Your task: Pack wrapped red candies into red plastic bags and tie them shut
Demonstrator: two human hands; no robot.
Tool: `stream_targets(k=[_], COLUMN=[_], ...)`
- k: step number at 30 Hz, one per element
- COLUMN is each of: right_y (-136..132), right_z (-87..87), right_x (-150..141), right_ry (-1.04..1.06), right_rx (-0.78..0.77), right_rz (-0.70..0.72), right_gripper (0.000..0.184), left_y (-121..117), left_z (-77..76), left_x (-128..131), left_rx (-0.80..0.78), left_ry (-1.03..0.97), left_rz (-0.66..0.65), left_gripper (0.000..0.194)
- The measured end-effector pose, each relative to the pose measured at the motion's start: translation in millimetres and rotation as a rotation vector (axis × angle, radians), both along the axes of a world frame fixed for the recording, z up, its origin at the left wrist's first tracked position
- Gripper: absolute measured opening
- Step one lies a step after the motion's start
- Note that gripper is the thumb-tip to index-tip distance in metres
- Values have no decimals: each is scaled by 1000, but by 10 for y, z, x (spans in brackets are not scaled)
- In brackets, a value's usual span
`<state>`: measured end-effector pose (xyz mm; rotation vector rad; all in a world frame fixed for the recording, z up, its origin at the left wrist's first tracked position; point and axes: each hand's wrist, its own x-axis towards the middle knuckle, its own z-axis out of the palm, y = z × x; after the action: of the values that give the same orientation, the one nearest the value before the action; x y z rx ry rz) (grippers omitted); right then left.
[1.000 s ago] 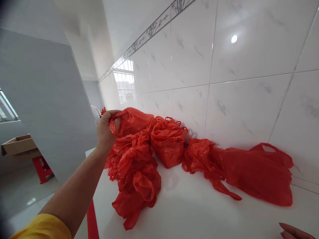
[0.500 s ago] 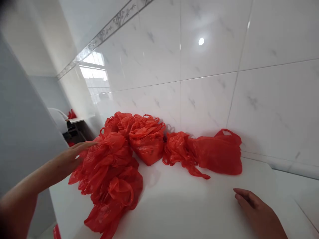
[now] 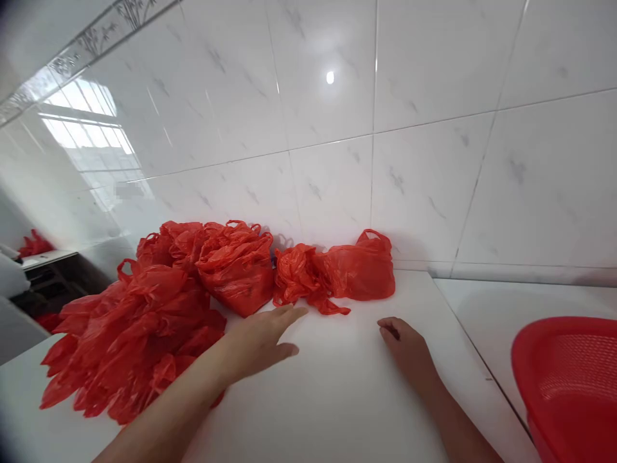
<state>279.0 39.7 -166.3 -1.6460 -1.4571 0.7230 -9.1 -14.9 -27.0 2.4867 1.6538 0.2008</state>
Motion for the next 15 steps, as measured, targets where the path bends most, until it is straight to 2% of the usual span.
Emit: stream_targets(k=[3, 7, 12, 15], right_y=[-19, -18, 9, 17], right_z=[4, -2, -4, -16], right_x=[1, 8, 5, -1], right_ry=[31, 58, 57, 49], right_rx=[9, 22, 28, 33], right_rz=[15, 33, 44, 45], right_gripper=[32, 28, 24, 23], left_y=[403, 817, 1011, 1083], left_z=[-228, -454, -588, -614], left_x=[171, 148, 35, 28], left_rx=[-67, -38, 71, 198], left_ry=[17, -30, -218, -371], left_rz=[183, 310, 329, 380], left_gripper=[63, 69, 38, 44])
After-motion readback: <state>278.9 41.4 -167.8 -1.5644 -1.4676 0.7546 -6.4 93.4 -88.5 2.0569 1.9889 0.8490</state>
